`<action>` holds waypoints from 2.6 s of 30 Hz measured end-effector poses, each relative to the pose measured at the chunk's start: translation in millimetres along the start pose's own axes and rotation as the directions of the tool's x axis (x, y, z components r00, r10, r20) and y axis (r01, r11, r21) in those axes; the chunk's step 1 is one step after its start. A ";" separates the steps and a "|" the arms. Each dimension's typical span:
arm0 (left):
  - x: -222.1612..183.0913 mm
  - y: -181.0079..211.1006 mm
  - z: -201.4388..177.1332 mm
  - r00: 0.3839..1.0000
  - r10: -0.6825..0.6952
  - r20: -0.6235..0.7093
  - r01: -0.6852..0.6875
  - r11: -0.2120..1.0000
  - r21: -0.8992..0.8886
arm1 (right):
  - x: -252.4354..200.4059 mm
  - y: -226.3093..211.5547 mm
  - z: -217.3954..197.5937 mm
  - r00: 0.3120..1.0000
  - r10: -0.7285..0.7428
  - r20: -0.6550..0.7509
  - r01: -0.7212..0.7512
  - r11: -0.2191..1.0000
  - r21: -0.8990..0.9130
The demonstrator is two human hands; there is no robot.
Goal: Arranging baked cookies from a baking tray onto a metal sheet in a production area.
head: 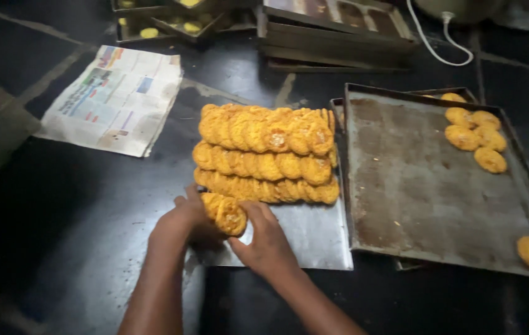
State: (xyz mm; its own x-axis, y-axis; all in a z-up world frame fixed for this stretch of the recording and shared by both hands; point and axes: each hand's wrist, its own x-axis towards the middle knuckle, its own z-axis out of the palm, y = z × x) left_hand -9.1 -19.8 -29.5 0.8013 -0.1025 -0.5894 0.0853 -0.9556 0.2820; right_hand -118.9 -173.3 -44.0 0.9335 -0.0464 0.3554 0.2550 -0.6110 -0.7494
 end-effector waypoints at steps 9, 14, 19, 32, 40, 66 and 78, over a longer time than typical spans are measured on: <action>-1.0 -1.7 -18.4 0.996 -0.073 0.043 0.074 0.997 -0.019 | 67.6 80.1 -134.5 0.988 -0.149 -0.045 0.119 0.908 -0.403; 16.6 -10.1 -21.7 0.995 -0.088 -0.050 0.088 0.996 -0.003 | 58.2 191.5 -295.7 0.973 0.203 -0.111 -0.218 0.650 -0.728; 39.3 -30.0 -12.8 0.986 -0.104 -0.129 0.098 0.994 -0.050 | 7.8 270.0 -399.3 0.818 0.515 -0.258 -0.500 0.412 -0.762; 49.7 -30.1 -14.0 0.896 -0.018 -0.443 0.042 0.998 0.044 | 40.2 382.6 -413.8 0.890 0.319 -0.326 -0.454 0.556 -0.696; 65.7 -42.0 0.7 0.844 0.119 -0.524 -0.048 0.988 0.148 | 72.9 389.5 -411.2 0.600 0.685 -0.412 -0.786 0.410 -0.463; -20.8 27.0 -29.5 0.877 -0.064 -0.477 -0.054 0.972 -0.230 | 72.7 353.1 -343.3 0.815 0.575 -0.072 -0.446 0.543 -0.712; -41.9 20.0 -33.6 0.981 -0.014 -0.192 -0.007 0.994 -0.109 | 18.3 178.6 -261.4 0.721 0.666 -0.191 -0.575 0.421 -0.701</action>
State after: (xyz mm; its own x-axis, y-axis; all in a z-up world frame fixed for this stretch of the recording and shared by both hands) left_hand -21.1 -25.3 26.3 0.8986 -0.0343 -0.4374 0.1434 -0.9192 0.3667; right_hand -122.2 -489.8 -25.3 0.7945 -0.5918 -0.1362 -0.6065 -0.7847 -0.1280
